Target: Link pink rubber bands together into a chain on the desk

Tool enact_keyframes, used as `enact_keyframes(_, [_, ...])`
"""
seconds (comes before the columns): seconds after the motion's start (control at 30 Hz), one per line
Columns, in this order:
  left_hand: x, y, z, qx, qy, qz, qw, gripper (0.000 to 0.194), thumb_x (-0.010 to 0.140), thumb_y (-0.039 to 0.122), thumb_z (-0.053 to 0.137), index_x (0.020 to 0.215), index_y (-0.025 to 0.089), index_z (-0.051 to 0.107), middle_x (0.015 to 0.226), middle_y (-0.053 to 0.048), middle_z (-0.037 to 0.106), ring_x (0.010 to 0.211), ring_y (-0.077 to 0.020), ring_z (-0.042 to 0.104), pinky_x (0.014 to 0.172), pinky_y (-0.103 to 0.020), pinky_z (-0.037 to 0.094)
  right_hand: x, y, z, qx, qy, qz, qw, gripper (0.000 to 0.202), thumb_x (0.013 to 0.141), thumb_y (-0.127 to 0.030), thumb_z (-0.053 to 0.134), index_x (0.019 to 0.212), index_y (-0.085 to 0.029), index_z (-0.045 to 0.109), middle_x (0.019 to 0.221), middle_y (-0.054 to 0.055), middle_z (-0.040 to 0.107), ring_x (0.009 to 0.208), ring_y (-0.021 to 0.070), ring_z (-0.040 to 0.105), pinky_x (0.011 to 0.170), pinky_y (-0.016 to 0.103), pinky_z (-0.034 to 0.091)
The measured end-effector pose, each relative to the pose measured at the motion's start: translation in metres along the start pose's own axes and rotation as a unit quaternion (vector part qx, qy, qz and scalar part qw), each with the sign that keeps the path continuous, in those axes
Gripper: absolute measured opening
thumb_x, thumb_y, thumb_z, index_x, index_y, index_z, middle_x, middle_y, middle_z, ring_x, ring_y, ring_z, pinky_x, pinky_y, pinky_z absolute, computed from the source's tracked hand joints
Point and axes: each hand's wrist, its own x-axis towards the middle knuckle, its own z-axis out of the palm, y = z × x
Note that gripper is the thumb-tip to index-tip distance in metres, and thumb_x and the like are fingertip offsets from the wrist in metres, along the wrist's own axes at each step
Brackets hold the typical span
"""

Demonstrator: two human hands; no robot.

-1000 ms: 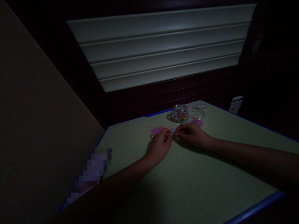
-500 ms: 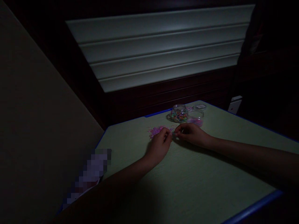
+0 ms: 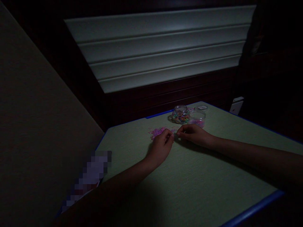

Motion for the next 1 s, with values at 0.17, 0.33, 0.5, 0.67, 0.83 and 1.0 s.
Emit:
enact_keyframes(0.17, [0.0, -0.001, 0.0, -0.001, -0.003, 0.001, 1.0, 0.021, 0.081, 0.036, 0.036, 0.078, 0.019, 0.046, 0.065, 0.003, 0.05, 0.051, -0.0065, 0.044, 0.046, -0.018, 0.032, 0.0, 0.0, 0.0, 0.012, -0.001, 0.007, 1.0, 0.029, 0.069, -0.04, 0.052, 0.077, -0.012, 0.055, 0.058, -0.002, 0.048, 0.05, 0.0069, 0.042, 0.046, 0.019, 0.033])
enact_keyframes(0.33, [0.0, -0.001, 0.001, 0.005, 0.001, 0.0, 1.0, 0.021, 0.081, 0.037, 0.035, 0.079, 0.019, 0.047, 0.066, 0.002, 0.051, 0.053, -0.007, 0.045, 0.046, -0.017, 0.032, 0.001, 0.0, -0.001, 0.006, -0.02, -0.006, 1.0, 0.032, 0.067, -0.041, 0.055, 0.08, -0.013, 0.057, 0.061, -0.001, 0.051, 0.051, 0.0072, 0.043, 0.047, 0.02, 0.033])
enact_keyframes(0.5, [0.0, 0.0, 0.001, 0.007, 0.007, 0.004, 1.0, 0.021, 0.08, 0.037, 0.036, 0.079, 0.019, 0.047, 0.067, 0.002, 0.051, 0.055, -0.0075, 0.046, 0.047, -0.017, 0.033, 0.0, 0.0, -0.002, -0.008, -0.014, -0.014, 1.0, 0.029, 0.069, -0.04, 0.053, 0.076, -0.012, 0.057, 0.06, -0.001, 0.05, 0.052, 0.007, 0.043, 0.048, 0.019, 0.034])
enact_keyframes(0.67, [0.0, -0.001, 0.002, 0.009, 0.005, 0.004, 1.0, 0.021, 0.08, 0.037, 0.036, 0.079, 0.019, 0.048, 0.066, 0.002, 0.051, 0.054, -0.0076, 0.045, 0.046, -0.018, 0.033, 0.0, -0.001, -0.004, -0.02, -0.002, 0.002, 1.0, 0.028, 0.071, -0.038, 0.05, 0.078, -0.012, 0.058, 0.058, -0.001, 0.05, 0.049, 0.0068, 0.042, 0.045, 0.019, 0.033])
enact_keyframes(0.83, [-0.001, 0.0, 0.001, 0.017, 0.006, 0.005, 1.0, 0.023, 0.08, 0.038, 0.037, 0.079, 0.019, 0.05, 0.064, 0.002, 0.051, 0.054, -0.0082, 0.045, 0.046, -0.018, 0.033, -0.004, -0.006, -0.005, -0.138, 0.013, -0.063, 0.988, 0.024, 0.074, -0.032, 0.047, 0.078, -0.012, 0.061, 0.066, 0.003, 0.057, 0.057, 0.0101, 0.048, 0.052, 0.022, 0.036])
enact_keyframes(1.0, [-0.001, 0.003, 0.0, 0.013, -0.006, 0.013, 1.0, 0.023, 0.079, 0.037, 0.038, 0.078, 0.018, 0.051, 0.064, 0.002, 0.051, 0.054, -0.0084, 0.046, 0.046, -0.018, 0.033, -0.01, -0.018, -0.009, -0.263, 0.027, -0.128, 0.956, 0.019, 0.074, -0.023, 0.047, 0.079, -0.014, 0.063, 0.071, 0.005, 0.061, 0.061, 0.0121, 0.051, 0.056, 0.023, 0.036])
